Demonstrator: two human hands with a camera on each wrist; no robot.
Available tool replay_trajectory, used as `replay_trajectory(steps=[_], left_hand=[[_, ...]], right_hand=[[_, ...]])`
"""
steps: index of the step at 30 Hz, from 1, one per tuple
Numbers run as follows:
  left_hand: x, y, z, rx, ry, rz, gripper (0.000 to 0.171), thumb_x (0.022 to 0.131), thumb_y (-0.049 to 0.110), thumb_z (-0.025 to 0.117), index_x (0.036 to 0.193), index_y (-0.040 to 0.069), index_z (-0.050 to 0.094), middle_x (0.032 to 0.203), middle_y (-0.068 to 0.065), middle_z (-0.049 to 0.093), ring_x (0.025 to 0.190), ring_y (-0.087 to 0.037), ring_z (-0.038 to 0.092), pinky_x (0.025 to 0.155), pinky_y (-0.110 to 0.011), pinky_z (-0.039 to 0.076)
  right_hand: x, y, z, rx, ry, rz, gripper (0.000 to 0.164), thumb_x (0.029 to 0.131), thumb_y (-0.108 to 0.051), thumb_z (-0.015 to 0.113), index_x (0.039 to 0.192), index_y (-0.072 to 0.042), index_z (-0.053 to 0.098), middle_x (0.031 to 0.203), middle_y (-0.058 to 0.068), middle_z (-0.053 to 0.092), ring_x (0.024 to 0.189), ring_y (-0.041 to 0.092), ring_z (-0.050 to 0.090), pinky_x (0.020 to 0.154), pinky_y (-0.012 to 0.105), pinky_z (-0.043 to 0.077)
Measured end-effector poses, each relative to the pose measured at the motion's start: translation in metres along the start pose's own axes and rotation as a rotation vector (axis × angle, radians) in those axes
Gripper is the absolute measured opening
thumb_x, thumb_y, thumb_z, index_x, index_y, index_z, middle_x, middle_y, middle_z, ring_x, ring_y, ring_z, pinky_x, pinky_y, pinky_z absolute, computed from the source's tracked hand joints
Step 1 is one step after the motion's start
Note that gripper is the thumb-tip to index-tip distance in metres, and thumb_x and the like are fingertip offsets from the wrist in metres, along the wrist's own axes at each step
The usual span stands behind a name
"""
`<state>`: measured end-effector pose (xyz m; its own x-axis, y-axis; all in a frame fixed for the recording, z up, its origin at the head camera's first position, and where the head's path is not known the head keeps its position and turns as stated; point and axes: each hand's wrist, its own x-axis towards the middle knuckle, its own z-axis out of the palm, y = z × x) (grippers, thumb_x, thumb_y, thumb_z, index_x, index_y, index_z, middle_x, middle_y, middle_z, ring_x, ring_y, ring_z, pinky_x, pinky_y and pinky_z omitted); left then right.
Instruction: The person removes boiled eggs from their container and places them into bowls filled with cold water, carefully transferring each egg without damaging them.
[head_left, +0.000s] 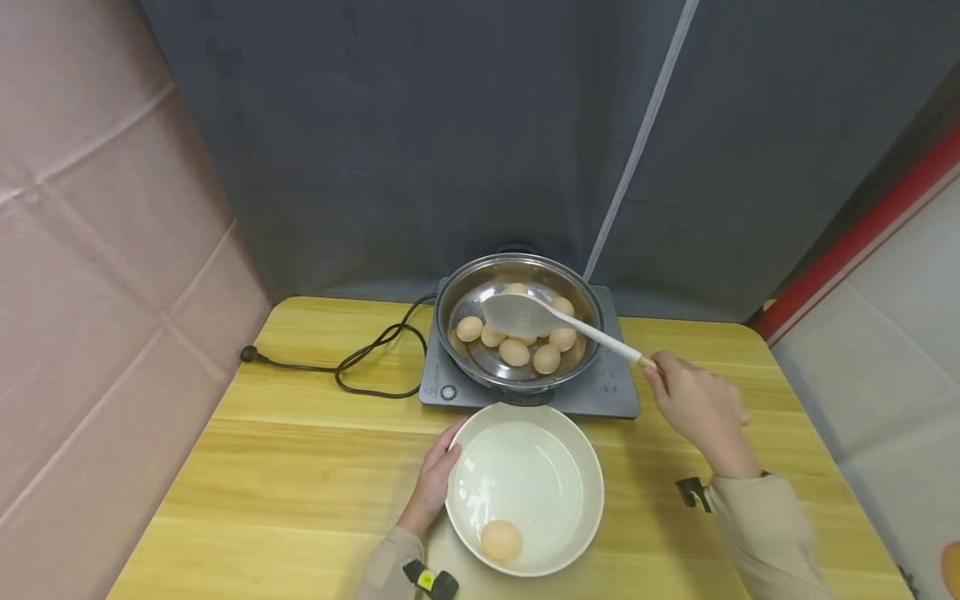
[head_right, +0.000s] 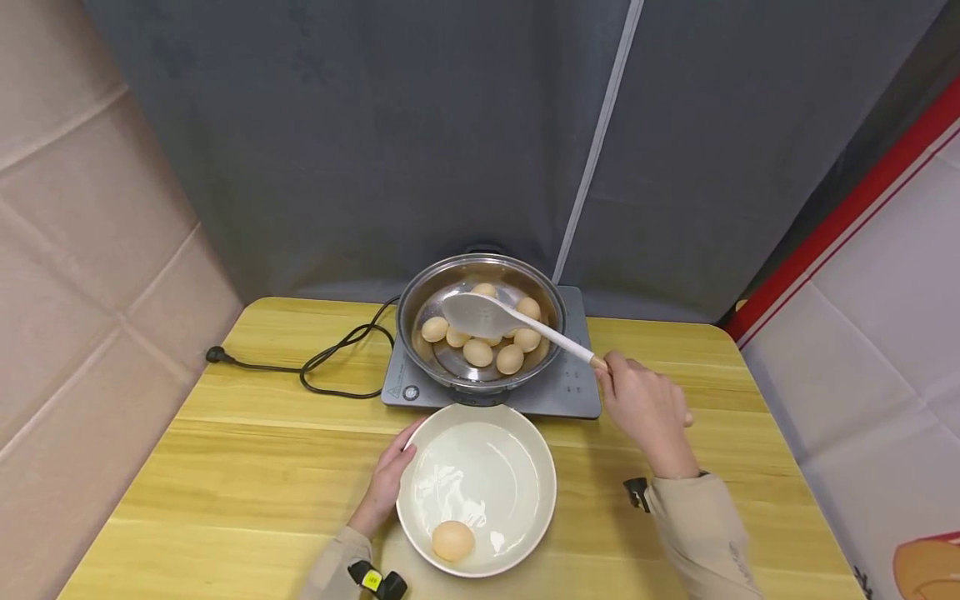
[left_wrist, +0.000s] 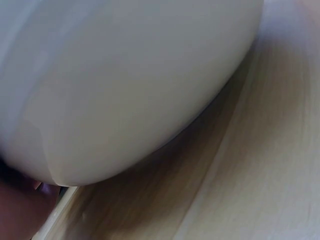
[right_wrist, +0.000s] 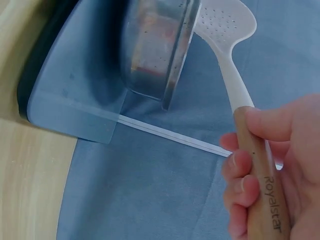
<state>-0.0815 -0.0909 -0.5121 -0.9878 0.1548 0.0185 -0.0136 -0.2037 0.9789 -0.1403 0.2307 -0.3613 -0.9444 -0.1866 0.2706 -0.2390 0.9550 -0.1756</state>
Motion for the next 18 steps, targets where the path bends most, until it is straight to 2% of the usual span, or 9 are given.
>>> replay_trajectory(steps=[6, 13, 18], left_hand=[[-0.0005, 0.0001, 0.0002, -0.013, -0.002, 0.002, 0.043, 0.098, 0.009, 0.029, 0.138, -0.007, 0.027, 0.144, -0.023, 0.026, 0.131, -0.036, 0.027, 0.108, -0.037, 0.027], [0.0005, -0.0002, 0.0005, -0.015, 0.003, -0.004, 0.043, 0.097, 0.007, 0.028, 0.138, -0.007, 0.027, 0.145, -0.022, 0.026, 0.131, -0.035, 0.028, 0.106, -0.025, 0.031], [0.0003, -0.0001, 0.0007, -0.012, 0.004, -0.010, 0.043, 0.097, 0.008, 0.028, 0.138, -0.008, 0.026, 0.145, -0.022, 0.025, 0.131, -0.036, 0.028, 0.106, -0.026, 0.031]], right_hand=[[0.0006, -0.0005, 0.0032, -0.008, 0.042, -0.010, 0.020, 0.093, -0.027, 0.051, 0.085, -0.009, 0.056, 0.052, -0.001, 0.038, 0.039, 0.016, 0.031, 0.031, 0.027, 0.021], [0.0032, -0.0027, 0.0059, -0.045, 0.075, -0.034, 0.021, 0.091, -0.026, 0.053, 0.084, -0.008, 0.056, 0.051, -0.001, 0.037, 0.038, 0.015, 0.030, 0.029, 0.026, 0.020], [0.0038, -0.0030, 0.0081, -0.069, 0.096, -0.043, 0.019, 0.089, -0.025, 0.056, 0.081, -0.008, 0.056, 0.050, -0.001, 0.036, 0.038, 0.015, 0.029, 0.029, 0.026, 0.019]])
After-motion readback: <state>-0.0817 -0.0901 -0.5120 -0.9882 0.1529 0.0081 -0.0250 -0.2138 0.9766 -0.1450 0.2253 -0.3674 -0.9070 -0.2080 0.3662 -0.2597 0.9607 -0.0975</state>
